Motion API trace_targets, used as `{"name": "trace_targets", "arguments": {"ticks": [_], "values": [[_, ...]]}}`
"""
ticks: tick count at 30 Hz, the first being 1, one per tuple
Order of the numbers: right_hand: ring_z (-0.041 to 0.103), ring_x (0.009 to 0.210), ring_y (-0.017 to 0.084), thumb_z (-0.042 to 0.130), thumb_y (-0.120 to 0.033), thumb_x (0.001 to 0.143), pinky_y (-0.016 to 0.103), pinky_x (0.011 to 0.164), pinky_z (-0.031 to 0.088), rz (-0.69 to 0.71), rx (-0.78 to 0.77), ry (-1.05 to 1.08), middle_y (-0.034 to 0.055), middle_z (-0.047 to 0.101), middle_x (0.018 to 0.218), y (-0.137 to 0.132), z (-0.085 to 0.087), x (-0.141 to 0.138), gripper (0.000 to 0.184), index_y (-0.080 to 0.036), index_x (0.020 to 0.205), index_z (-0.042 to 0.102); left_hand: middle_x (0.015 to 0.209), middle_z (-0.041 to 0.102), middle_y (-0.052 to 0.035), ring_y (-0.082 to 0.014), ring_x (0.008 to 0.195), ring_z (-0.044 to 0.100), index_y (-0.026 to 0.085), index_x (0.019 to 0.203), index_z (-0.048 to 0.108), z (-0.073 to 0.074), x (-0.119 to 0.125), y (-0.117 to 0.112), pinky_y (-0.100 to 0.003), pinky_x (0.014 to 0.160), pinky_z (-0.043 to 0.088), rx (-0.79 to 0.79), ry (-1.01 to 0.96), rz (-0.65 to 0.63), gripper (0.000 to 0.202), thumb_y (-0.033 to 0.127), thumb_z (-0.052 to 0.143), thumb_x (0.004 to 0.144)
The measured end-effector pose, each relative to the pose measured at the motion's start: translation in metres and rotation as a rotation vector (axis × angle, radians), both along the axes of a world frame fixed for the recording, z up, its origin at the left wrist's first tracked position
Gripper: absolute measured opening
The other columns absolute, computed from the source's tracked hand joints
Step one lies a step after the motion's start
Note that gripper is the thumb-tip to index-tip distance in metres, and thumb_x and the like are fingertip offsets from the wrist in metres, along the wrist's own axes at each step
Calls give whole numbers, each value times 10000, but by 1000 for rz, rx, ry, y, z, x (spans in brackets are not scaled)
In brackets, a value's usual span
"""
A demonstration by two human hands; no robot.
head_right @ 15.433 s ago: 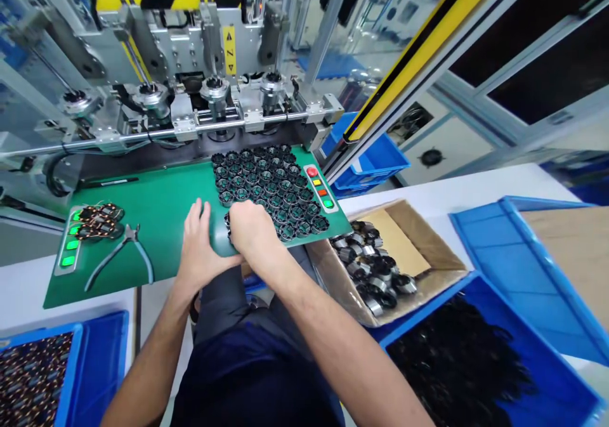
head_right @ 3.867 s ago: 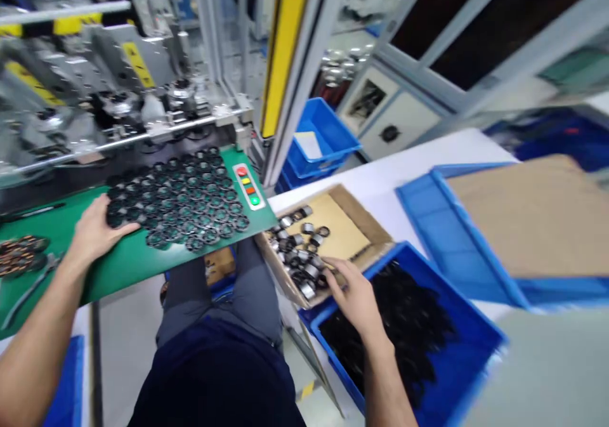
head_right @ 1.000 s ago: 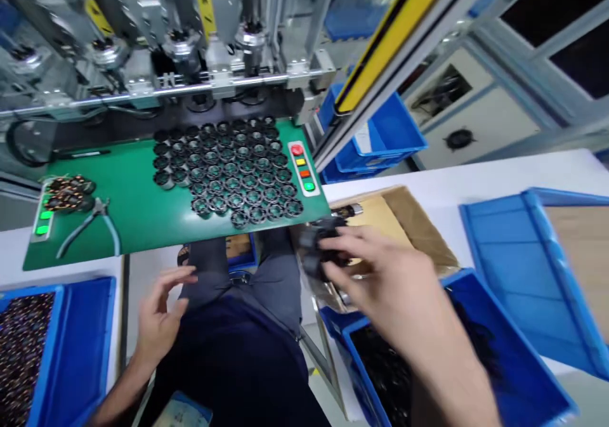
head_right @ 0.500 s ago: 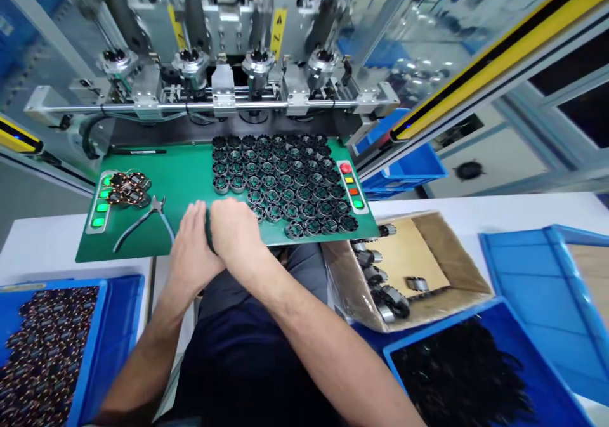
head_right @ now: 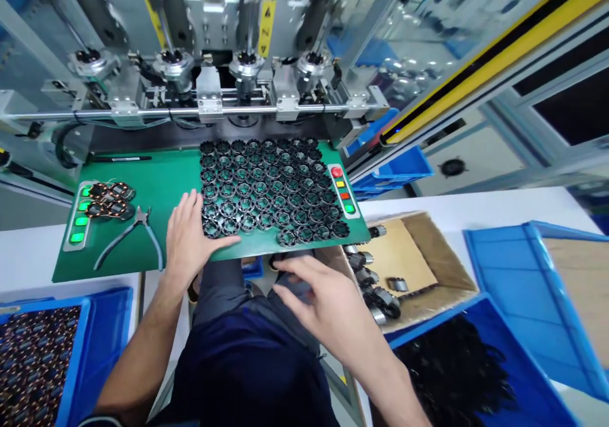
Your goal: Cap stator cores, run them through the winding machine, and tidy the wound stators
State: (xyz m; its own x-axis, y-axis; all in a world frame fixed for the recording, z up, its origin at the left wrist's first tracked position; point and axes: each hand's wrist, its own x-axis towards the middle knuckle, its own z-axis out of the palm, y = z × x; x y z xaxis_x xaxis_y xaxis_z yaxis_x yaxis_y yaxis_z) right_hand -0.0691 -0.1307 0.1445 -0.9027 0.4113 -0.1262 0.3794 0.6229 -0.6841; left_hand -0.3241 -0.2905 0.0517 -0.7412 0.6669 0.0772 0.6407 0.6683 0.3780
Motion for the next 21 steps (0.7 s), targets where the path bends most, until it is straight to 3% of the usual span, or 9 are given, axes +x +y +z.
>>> {"name": "trace_targets", "arguments": {"ticks": [3, 7, 9, 11, 13, 15, 18, 21], "values": [[884, 997, 242, 759, -385, 1082, 318, 755, 734, -51, -62, -34, 68, 875, 1244, 3, -15, 37, 237, -314, 1289, 851, 1894, 392, -269, -469, 1794, 357, 93, 1798, 446, -1, -8, 5, -644, 1468, 328, -17, 21, -6, 1308, 774, 985, 819], [880, 1030, 241, 740, -422, 1097, 319, 776, 724, -128, -157, -117, 82, 870, 1265, 11, -26, 82, 292, -307, 1337, 860, 1868, 423, -309, -503, 1772, 383, 34, 1770, 464, 0, -20, 2, -652, 1467, 332, -21, 51, -40, 1319, 781, 970, 809], [878, 1002, 239, 752, -438, 1083, 324, 787, 716, -187, -194, -130, 76, 881, 1219, 25, -29, 107, 321, -296, 1348, 864, 1844, 456, -327, -543, 1732, 434, 26, 1784, 447, 6, -21, -4, -688, 1442, 373, 41, 53, -54, 1328, 830, 905, 832], [876, 941, 244, 768, -432, 1056, 336, 782, 712, -299, -191, -119, 71, 895, 1146, 49, -36, 131, 319, -276, 1313, 875, 1831, 505, -279, -572, 1670, 510, 97, 1837, 406, 20, -13, -8, -745, 1382, 452, 160, 53, -26, 1280, 880, 790, 900], [873, 946, 267, 779, -378, 1030, 367, 827, 718, -445, -145, -108, 82, 901, 1107, 84, -47, 151, 276, -244, 1248, 881, 1821, 550, -182, -577, 1640, 538, 247, 1854, 434, 39, 9, -8, -783, 1354, 472, 305, 123, 16, 1172, 846, 805, 917], [864, 1060, 296, 769, -302, 1028, 418, 944, 719, -589, -82, -101, 116, 892, 1190, 126, -67, 161, 257, -209, 1247, 867, 1814, 568, -84, -526, 1652, 533, 388, 1828, 477, 60, 45, 4, -757, 1377, 454, 410, 135, -51, 976, 713, 832, 979], [814, 1237, 296, 709, -291, 1122, 489, 1085, 693, -774, -30, -75, 173, 785, 1493, 194, -108, 154, 385, -182, 1489, 752, 1574, 755, -23, -376, 1432, 735, 423, 1653, 661, 75, 115, 48, -572, 1281, 592, 495, 22, -419, 644, 517, 851, 1045], [776, 1262, 283, 775, -432, 1140, 522, 1098, 683, -864, -58, -75, 135, 749, 1477, 249, -153, 135, 434, -188, 1495, 720, 1395, 821, -36, -259, 1274, 812, 302, 1487, 716, 64, 181, 117, -396, 1159, 648, 401, -105, -801, 380, 388, 788, 1125]]}}
